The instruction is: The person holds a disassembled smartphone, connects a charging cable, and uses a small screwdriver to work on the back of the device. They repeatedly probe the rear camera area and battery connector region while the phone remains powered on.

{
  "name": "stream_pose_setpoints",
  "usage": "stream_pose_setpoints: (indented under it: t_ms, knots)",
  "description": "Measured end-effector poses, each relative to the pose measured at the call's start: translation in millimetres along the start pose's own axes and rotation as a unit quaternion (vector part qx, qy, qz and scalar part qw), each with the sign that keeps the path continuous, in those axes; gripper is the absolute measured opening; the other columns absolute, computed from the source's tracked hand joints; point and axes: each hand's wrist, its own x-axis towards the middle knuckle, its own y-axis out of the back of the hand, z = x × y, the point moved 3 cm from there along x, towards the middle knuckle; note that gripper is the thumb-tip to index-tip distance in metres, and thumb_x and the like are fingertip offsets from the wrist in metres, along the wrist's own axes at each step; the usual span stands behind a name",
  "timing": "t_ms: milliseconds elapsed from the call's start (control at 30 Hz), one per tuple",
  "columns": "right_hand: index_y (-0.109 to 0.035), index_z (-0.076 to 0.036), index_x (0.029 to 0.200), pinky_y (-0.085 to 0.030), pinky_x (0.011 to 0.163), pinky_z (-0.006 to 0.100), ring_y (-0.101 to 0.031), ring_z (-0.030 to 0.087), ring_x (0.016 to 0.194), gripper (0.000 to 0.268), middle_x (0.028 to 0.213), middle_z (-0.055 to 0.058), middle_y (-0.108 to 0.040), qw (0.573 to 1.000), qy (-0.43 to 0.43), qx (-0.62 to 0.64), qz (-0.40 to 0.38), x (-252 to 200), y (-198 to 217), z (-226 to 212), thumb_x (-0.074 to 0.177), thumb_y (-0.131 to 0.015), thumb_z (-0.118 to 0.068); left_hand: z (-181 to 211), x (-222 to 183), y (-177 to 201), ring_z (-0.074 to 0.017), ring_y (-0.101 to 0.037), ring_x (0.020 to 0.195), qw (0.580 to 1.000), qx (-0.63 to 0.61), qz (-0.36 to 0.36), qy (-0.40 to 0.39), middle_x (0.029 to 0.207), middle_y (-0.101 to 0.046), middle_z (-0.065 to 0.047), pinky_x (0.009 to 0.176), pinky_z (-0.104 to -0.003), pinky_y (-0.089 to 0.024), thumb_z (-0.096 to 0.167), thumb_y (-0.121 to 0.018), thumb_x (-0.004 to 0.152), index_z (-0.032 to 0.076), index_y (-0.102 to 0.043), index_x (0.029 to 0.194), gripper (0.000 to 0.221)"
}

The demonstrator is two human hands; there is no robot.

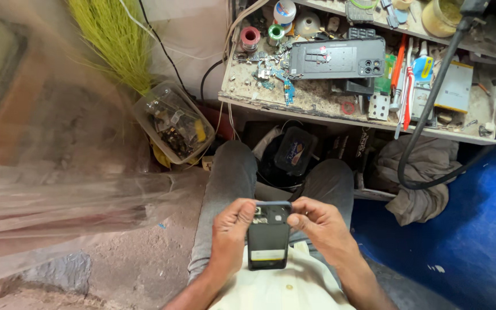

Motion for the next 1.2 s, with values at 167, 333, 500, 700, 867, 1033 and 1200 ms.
stream_pose_setpoints:
  t_ms: [167,333,500,700,867,1033,1200]
  knots:
    - [-0.076,0.001,0.096,-0.056,0.071,0.028,-0.068,0.012,0.075,0.014,0.084,0.005,-0.076,0.999,-0.020,-0.023,0.011,3,6,30,0.089,-0.074,-0.011,-25,10,18,-0.0043,-0.057,0.072,0.999,0.030,0.021,0.021,0.080,-0.068,0.003,0.063,-0.022,-0.047,0.032,-0.058,0.105,0.001,-0.075,0.098,0.035]
    - [-0.077,0.003,0.100,-0.051,0.069,0.025,-0.063,0.009,0.074,0.017,0.082,0.004,-0.072,0.996,0.032,-0.026,0.076,15,24,34,0.093,-0.076,-0.013,-40,-5,22,-0.0035,-0.063,0.079,0.985,0.023,-0.102,0.140,0.087,-0.069,0.005,0.071,-0.023,-0.054,0.027,-0.060,0.099,0.006,-0.070,0.107,0.025]
    - [-0.074,0.004,0.102,-0.056,0.069,0.027,-0.068,0.011,0.072,0.024,0.085,0.005,-0.076,0.998,-0.026,0.029,0.043,25,23,27,0.093,-0.072,-0.018,-42,0,29,-0.0059,-0.064,0.072,0.989,-0.016,-0.075,0.124,0.080,-0.068,0.001,0.069,-0.025,-0.056,0.020,-0.065,0.096,0.004,-0.067,0.091,0.017]
    - [-0.074,0.005,0.109,-0.057,0.067,0.026,-0.070,0.010,0.072,0.025,0.090,0.006,-0.077,0.997,-0.061,-0.053,-0.021,4,4,16,0.090,-0.073,-0.011,-26,19,34,-0.0036,-0.049,0.072,0.999,0.013,-0.043,0.002,0.077,-0.054,0.003,0.064,-0.023,-0.044,0.018,-0.070,0.106,0.002,-0.060,0.087,0.027]
    - [-0.074,0.005,0.115,-0.054,0.062,0.025,-0.065,0.009,0.068,0.029,0.086,0.005,-0.075,0.998,-0.006,-0.065,0.012,6,0,-4,0.094,-0.071,-0.015,4,19,21,-0.0087,-0.071,0.084,0.983,0.023,-0.159,0.085,0.095,-0.076,-0.004,0.078,-0.026,-0.060,0.015,-0.068,0.092,0.003,-0.064,0.111,0.023]
    - [-0.074,0.003,0.114,-0.052,0.059,0.023,-0.062,0.006,0.066,0.028,0.082,0.002,-0.072,0.996,0.002,-0.090,0.019,9,-8,-7,0.094,-0.071,-0.015,9,8,16,-0.0164,-0.076,0.088,0.987,0.006,-0.131,0.093,0.102,-0.078,-0.012,0.077,-0.031,-0.063,0.010,-0.071,0.092,-0.006,-0.065,0.119,0.031]
    - [-0.074,0.004,0.107,-0.050,0.057,0.023,-0.059,0.006,0.062,0.022,0.075,0.002,-0.069,0.996,0.026,-0.081,0.017,10,-2,-5,0.094,-0.072,-0.015,-1,10,17,-0.0169,-0.077,0.082,0.988,0.024,-0.124,0.086,0.097,-0.078,-0.013,0.073,-0.031,-0.064,0.010,-0.070,0.092,-0.005,-0.067,0.119,0.031]
